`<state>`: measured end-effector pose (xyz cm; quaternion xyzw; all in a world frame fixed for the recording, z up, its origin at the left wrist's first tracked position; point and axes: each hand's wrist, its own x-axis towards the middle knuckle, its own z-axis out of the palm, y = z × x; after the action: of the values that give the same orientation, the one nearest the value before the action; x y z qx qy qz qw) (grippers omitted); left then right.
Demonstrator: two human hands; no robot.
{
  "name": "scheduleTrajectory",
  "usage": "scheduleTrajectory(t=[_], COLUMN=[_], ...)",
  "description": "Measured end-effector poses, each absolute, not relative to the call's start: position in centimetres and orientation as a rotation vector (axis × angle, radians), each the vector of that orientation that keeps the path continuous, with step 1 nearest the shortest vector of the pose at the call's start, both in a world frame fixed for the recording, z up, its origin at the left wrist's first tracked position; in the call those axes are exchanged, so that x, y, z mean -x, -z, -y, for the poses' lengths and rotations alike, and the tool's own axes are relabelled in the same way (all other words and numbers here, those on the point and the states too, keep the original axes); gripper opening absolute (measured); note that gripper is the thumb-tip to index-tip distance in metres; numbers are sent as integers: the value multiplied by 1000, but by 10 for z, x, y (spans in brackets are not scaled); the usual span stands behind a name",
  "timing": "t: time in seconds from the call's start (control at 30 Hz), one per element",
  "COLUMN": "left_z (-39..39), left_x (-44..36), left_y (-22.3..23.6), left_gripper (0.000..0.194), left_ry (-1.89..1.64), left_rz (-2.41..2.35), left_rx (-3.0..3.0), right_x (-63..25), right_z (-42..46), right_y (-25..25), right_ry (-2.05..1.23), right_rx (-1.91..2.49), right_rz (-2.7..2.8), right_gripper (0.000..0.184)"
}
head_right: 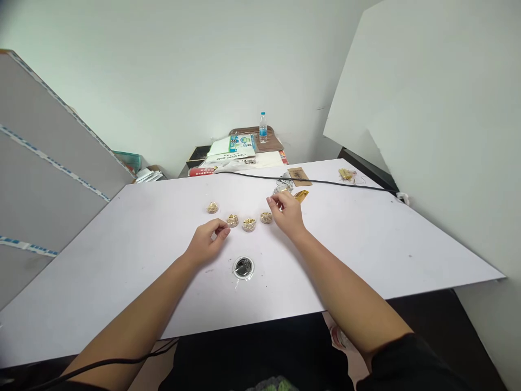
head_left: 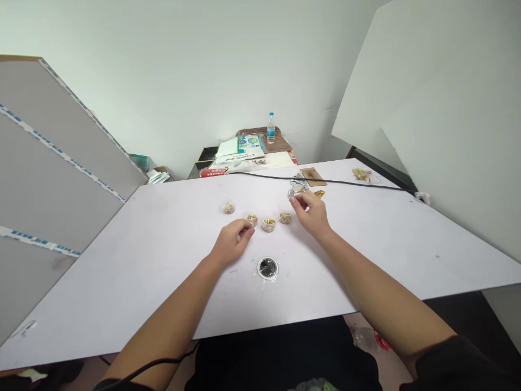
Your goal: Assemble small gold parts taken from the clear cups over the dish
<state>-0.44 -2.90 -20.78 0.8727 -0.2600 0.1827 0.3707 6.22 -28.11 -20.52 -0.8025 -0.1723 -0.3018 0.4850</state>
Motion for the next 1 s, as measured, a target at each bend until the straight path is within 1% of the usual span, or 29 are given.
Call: scheduleTrajectory(t=[0.17, 0.33, 0.43, 0.6, 0.87, 1.0], left_z=[31, 29, 29, 30, 29, 29], left_x=[6, 6, 6, 6, 5, 4], left_y=[208, 208, 208, 207, 210, 209], left_gripper=[15, 18, 20, 20, 21, 22], left_ry=[-414, -383, -371, -388, -406, -431], left_rz=[676, 674, 676, 688, 696, 674], left_rx=[-2247, -2269, -2283, -2297, -2337, -2360], right_x=[-58, -55, -54, -53, -56, -58], right_z=[276, 273, 271, 269, 272, 275], right_y=[204, 201, 200, 201, 202, 204], right_ry=[588, 390, 335, 322, 412, 453], right_rx=[1928, 1751, 1657, 1618, 1674, 1743], right_rz=[357, 173, 147, 174, 209, 240], right_gripper=[45, 48, 51, 57, 52, 53])
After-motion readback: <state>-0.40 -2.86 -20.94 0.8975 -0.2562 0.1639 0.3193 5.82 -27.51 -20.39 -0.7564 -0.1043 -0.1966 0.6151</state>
